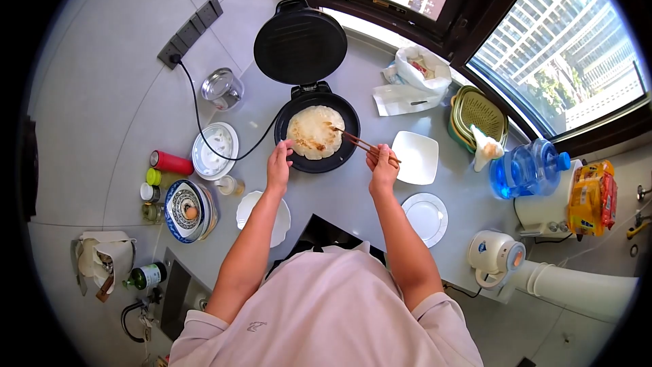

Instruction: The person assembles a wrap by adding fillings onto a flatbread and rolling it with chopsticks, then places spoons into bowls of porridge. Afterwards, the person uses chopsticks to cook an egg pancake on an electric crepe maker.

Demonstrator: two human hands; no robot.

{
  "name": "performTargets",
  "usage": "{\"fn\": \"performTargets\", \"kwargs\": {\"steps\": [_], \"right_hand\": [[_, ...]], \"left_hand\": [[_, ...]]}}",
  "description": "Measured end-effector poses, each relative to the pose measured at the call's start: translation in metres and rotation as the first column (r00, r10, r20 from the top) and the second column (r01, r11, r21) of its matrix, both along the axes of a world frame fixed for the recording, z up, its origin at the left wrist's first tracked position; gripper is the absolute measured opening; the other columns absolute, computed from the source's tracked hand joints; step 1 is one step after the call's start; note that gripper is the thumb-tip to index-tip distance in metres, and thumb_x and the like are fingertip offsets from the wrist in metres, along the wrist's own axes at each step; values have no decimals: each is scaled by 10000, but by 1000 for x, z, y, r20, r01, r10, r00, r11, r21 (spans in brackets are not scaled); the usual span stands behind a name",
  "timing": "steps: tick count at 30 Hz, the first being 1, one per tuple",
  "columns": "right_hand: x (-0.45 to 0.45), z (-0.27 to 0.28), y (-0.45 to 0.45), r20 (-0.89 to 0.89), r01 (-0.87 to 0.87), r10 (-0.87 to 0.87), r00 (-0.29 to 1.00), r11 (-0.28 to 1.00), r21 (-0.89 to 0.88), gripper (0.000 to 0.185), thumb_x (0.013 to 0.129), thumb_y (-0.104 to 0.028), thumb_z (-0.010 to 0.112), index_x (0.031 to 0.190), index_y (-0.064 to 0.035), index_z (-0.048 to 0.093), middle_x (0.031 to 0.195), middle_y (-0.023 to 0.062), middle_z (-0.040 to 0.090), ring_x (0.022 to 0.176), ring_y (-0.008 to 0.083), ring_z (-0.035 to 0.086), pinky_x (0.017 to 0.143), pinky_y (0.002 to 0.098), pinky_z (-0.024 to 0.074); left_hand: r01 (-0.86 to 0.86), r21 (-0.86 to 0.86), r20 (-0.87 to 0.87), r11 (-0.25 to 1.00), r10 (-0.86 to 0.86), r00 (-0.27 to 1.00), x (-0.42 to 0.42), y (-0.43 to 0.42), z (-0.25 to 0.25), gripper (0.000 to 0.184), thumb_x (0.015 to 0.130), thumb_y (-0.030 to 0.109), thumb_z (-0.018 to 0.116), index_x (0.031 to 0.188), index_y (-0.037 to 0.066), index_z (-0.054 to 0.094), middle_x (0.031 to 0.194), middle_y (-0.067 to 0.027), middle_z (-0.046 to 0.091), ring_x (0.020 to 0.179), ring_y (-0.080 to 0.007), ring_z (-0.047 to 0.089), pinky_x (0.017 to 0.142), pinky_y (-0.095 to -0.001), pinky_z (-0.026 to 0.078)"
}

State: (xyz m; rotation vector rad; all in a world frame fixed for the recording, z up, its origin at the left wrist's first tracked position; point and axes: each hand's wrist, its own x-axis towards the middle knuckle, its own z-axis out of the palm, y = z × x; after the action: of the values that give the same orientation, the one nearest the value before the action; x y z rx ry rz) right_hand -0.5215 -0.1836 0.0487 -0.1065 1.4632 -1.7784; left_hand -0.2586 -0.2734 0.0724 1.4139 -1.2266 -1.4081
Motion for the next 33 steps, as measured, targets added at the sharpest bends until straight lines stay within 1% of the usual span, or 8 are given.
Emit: {"fn": "performTargets", "kwargs": {"steps": [4, 7, 14, 17, 20, 26, 32, 33], "right_hand": [[6, -16, -16, 99, -71, 85, 991, 988, -140, 288, 1068, -360, 601, 1138, -85, 647, 1029, 77, 746, 888, 187, 736, 769, 316, 615], [-3, -21, -14, 129, -168, 180, 975, 981, -94, 298, 1068, -363, 600, 1136, -77, 644, 1034, 87, 746, 895, 198, 742, 778, 324, 618], [-3, -6, -9, -92, -32, 29, 995, 999, -33, 298, 1066, -345, 609, 1122, -57, 658, 1008, 83, 744, 845, 180, 727, 761, 305, 600], [0, 7, -13, -139, -76, 77, 987, 997, 11, 302, 1067, -339, 612, 1117, -47, 666, 1003, 79, 744, 846, 175, 723, 755, 298, 590], [-4, 17, -14, -97, -97, 103, 990, 993, 68, 316, 1064, -347, 617, 1120, -42, 672, 1011, 81, 746, 852, 177, 724, 754, 295, 587], [-8, -12, -23, -125, -101, 92, 988, 993, -69, 325, 1061, -361, 618, 1129, -47, 666, 1018, 86, 747, 882, 189, 729, 783, 315, 602], [-22, -23, -28, 154, -195, 192, 969, 981, 7, 366, 1072, -405, 578, 1148, -53, 646, 1055, 108, 747, 920, 218, 738, 795, 327, 610], [-24, -21, -25, 134, -195, 191, 972, 981, 19, 370, 1072, -412, 576, 1149, -56, 645, 1058, 109, 748, 922, 219, 738, 796, 330, 610]], "left_hand": [[5, 10, 10, 1000, -5, 1000, 5, -2, -1, 565, 1101, 516, 412, 1365, 74, 645, 1321, -27, 674, 1132, -147, 596, 883, -300, 487], [-17, 30, 12, 999, 17, 1000, 11, -3, -1, 573, 1099, 518, 413, 1370, 67, 640, 1330, -36, 672, 1144, -149, 596, 886, -305, 488], [-71, 36, -2, 997, 71, 997, 28, -2, -6, 573, 1100, 509, 408, 1385, 63, 627, 1343, -42, 666, 1151, -151, 597, 891, -310, 489], [-71, 39, 4, 997, 70, 998, 31, -2, -8, 567, 1101, 504, 410, 1387, 64, 624, 1344, -40, 665, 1140, -147, 602, 884, -309, 492], [-59, 36, -3, 998, 59, 998, 29, -1, -5, 545, 1102, 489, 423, 1379, 67, 629, 1339, -37, 666, 1115, -136, 609, 868, -303, 496], [-57, 41, -9, 998, 57, 998, 22, -1, -7, 509, 1100, 468, 455, 1352, 70, 648, 1313, -29, 678, 1070, -114, 617, 837, -291, 502], [-53, 22, -2, 998, 53, 999, 21, 2, -2, 511, 1099, 463, 461, 1341, 57, 655, 1296, -33, 687, 1055, -112, 616, 821, -282, 504], [-47, 14, -1, 999, 47, 999, 24, 2, 0, 512, 1099, 462, 461, 1341, 55, 654, 1296, -35, 687, 1055, -113, 617, 820, -282, 504]]}}
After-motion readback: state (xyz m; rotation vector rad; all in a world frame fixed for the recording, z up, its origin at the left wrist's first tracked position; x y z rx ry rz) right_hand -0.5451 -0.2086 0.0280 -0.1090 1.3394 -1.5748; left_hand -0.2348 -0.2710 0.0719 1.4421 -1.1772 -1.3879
